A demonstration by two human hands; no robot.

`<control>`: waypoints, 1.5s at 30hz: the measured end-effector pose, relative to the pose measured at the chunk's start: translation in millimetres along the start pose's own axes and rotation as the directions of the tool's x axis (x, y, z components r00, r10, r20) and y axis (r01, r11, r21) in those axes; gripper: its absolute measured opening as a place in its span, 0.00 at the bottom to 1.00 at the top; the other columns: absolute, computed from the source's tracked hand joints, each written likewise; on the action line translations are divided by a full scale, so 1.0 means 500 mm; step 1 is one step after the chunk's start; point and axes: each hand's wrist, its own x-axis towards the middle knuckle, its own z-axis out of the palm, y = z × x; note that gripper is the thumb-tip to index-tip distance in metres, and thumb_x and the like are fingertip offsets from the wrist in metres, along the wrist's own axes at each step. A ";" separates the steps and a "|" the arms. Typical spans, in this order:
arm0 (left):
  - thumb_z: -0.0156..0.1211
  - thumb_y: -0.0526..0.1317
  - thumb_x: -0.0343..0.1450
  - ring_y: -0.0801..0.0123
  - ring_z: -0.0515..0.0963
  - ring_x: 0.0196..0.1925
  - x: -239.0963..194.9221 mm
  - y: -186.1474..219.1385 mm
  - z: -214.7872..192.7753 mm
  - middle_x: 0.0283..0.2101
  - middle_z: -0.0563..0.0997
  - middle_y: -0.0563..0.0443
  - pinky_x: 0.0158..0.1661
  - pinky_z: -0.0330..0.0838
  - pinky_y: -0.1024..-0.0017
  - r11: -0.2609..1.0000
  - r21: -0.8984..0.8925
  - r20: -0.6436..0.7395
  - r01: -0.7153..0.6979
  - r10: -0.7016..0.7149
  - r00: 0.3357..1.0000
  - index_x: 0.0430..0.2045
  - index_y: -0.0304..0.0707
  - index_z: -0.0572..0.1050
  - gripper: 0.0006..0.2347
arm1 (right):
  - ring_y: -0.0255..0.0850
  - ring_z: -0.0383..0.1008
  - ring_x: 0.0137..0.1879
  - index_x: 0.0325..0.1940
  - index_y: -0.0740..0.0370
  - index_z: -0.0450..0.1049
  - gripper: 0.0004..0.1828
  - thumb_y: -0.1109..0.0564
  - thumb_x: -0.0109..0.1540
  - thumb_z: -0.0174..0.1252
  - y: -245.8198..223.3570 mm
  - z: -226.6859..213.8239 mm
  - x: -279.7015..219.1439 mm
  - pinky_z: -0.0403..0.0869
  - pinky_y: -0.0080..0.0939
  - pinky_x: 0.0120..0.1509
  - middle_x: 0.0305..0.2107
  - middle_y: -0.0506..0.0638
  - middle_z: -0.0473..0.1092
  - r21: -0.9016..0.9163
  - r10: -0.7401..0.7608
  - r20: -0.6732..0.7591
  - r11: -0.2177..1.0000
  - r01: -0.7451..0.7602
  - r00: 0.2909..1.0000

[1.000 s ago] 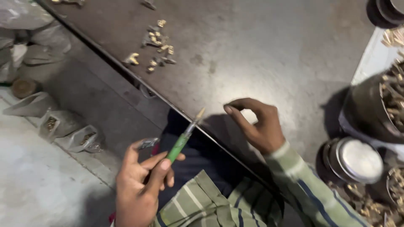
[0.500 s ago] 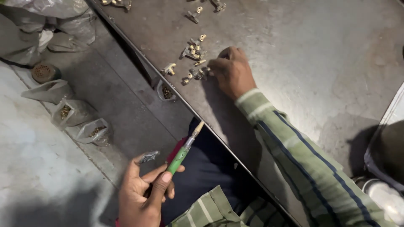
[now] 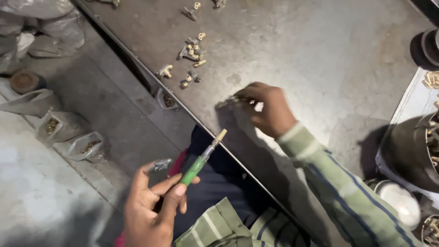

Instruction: Applying a substance to small brass fittings using a thin tool.

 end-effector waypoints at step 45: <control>0.68 0.31 0.66 0.60 0.82 0.31 -0.085 -0.041 0.141 0.36 0.85 0.47 0.36 0.76 0.67 0.524 0.469 0.508 -0.711 0.499 0.702 0.44 0.29 0.76 0.14 | 0.46 0.83 0.54 0.52 0.74 0.80 0.15 0.70 0.61 0.62 -0.125 -0.018 -0.520 0.82 0.44 0.58 0.49 0.62 0.81 0.820 0.620 0.017 0.440 -0.365 0.785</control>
